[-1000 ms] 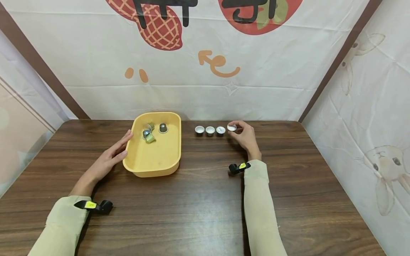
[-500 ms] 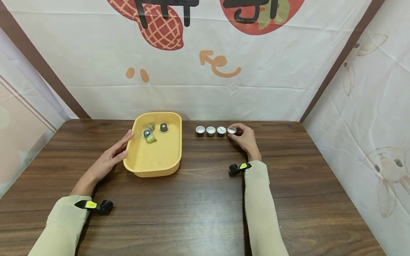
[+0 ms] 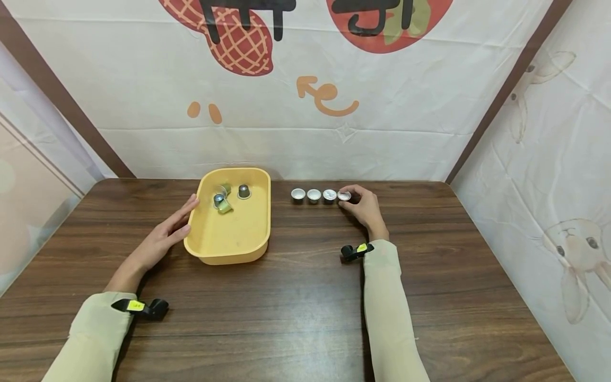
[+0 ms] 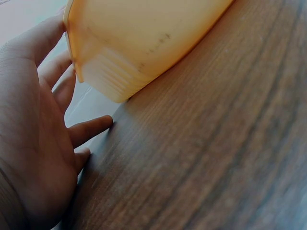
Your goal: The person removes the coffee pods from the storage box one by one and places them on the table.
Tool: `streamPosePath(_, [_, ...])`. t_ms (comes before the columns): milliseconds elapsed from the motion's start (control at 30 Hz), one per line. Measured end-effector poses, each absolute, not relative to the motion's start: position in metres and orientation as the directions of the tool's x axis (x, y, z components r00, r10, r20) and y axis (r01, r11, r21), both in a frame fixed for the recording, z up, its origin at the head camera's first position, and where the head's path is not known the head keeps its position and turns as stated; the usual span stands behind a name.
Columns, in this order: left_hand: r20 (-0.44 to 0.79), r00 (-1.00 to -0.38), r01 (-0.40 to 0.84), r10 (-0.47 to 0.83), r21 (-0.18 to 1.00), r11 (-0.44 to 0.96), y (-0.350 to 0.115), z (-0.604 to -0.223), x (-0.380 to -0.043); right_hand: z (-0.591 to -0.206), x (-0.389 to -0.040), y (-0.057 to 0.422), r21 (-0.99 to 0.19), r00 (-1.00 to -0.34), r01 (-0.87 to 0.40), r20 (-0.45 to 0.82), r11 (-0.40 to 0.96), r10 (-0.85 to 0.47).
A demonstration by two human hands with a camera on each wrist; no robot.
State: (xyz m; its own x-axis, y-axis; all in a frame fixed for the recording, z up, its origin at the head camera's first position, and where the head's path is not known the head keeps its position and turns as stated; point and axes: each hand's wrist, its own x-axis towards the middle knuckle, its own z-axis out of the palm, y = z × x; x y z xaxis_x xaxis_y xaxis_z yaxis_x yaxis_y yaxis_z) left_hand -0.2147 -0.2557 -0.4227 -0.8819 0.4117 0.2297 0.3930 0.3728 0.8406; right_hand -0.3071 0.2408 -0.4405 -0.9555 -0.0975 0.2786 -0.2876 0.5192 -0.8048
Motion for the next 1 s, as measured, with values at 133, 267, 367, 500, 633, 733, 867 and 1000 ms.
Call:
streamPosePath(133, [0.227, -0.883, 0.390, 0.412, 0.842, 0.372, -0.256, -0.423, -0.215, -0.440, -0.307, 0.241, -0.809, -0.958, -0.282, 0.267, 0.515, -0.105])
streamPosePath(267, [0.228, -0.882, 0.393, 0.413, 0.838, 0.378, -0.256, -0.423, -0.215, -0.440, -0.306, 0.241, -0.812, -0.957, -0.287, 0.266, 0.508, -0.116])
streamPosePath(367, [0.229, -0.883, 0.393, 0.411, 0.838, 0.378, -0.255, -0.422, -0.215, -0.439, -0.306, 0.242, -0.808, -0.957, -0.286, 0.263, 0.515, -0.119])
streamPosePath(500, [0.229, -0.884, 0.390, 0.407, 0.841, 0.374, -0.255, -0.421, -0.214, -0.438, -0.304, 0.242, -0.812, -0.957, -0.285, 0.267, 0.510, -0.109])
streamPosePath(633, [0.235, -0.882, 0.396, 0.409, 0.841, 0.369, -0.256, -0.423, -0.214, -0.433, -0.303, 0.241, -0.827, -0.953, -0.299, 0.284, 0.476, -0.105])
streamPosePath(733, [0.239, -0.879, 0.401, 0.413, 0.838, 0.369, -0.257, -0.423, -0.215, -0.427, -0.302, 0.240, -0.825, -0.948, -0.314, 0.303, 0.469, -0.101])
streamPosePath(867, [0.235, -0.882, 0.396, 0.408, 0.839, 0.373, -0.257, -0.424, -0.215, -0.417, -0.300, 0.238, -0.808, -0.937, -0.339, 0.335, 0.482, -0.098])
streamPosePath(1000, [0.240, -0.880, 0.401, 0.410, 0.839, 0.368, -0.257, -0.423, -0.215, -0.407, -0.299, 0.234, -0.772, -0.920, -0.382, 0.372, 0.508, -0.126])
